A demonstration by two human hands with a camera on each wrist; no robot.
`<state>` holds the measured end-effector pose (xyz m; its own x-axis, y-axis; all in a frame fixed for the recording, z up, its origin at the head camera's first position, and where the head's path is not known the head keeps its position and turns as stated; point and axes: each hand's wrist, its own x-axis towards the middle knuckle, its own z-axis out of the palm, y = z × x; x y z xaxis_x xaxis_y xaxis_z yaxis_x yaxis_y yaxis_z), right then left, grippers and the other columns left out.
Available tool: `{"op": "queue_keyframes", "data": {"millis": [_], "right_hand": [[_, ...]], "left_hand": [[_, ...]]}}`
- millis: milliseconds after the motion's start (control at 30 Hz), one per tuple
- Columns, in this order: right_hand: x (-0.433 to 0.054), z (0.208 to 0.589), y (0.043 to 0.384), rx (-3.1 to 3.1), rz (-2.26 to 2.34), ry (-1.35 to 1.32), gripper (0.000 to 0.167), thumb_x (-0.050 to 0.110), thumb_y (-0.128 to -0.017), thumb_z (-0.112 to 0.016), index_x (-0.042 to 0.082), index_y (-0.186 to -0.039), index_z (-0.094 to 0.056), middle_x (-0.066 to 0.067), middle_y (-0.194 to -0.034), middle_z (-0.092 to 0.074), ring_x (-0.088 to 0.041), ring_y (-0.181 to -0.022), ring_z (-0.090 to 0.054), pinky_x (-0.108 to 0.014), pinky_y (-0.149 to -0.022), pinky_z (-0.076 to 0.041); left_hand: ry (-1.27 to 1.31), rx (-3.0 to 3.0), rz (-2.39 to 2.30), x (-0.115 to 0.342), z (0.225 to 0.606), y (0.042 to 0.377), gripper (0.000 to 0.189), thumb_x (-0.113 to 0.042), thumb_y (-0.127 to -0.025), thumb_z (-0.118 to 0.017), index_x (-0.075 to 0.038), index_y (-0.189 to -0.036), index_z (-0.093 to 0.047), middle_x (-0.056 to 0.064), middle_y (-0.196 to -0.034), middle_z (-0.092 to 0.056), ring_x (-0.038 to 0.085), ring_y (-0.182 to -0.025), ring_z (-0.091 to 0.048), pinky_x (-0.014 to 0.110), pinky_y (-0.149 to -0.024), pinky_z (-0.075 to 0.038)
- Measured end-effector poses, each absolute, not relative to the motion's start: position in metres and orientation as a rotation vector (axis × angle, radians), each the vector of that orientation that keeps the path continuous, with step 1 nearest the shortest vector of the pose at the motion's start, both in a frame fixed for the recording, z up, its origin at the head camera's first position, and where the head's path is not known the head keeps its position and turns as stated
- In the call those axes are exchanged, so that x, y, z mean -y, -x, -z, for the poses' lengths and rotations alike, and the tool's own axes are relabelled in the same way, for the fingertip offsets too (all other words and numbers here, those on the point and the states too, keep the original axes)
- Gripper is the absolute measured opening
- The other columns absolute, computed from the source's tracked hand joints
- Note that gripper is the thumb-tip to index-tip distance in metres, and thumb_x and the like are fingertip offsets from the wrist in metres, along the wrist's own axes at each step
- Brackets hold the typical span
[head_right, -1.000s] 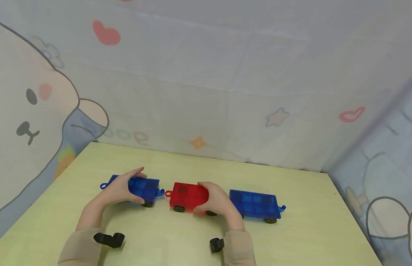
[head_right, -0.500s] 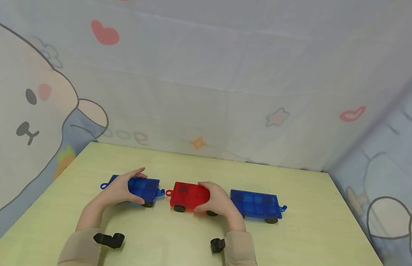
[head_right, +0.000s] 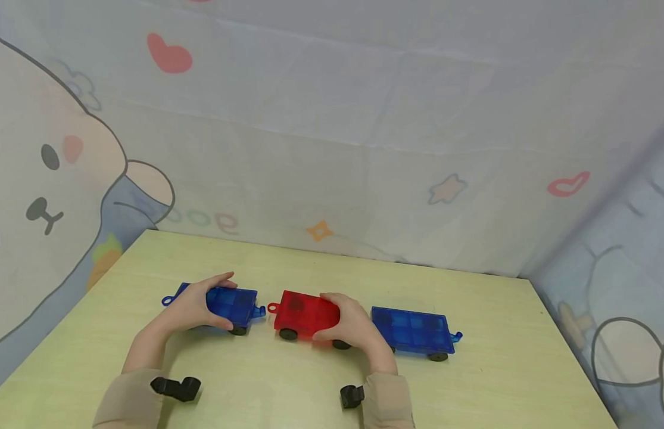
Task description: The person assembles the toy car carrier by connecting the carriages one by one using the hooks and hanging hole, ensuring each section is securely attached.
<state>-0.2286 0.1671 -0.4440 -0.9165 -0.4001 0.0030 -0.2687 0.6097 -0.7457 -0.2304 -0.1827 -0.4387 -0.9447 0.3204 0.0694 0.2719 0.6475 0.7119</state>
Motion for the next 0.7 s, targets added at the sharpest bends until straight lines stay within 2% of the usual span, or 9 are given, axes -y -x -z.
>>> {"op": "queue_keyframes", "data": {"millis": [700], "right_hand": [[-0.1628, 0.4446, 0.2279, -2.658, 1.224, 0.602, 0.077, 0.025, -0.074, -0.085, 0.006, -0.141, -0.051, -0.011, -0.143, -0.053, -0.032, -0.130, -0.049, -0.052, -0.107, -0.043]], "left_hand": [[-0.526, -2.788, -1.197, 0.1761, 0.4416, 0.2329, 0.104, -0.035, -0.066, -0.091, -0.002, -0.149, -0.037, 0.013, -0.138, -0.057, 0.042, -0.135, -0.043, 0.066, -0.107, -0.035]]}}
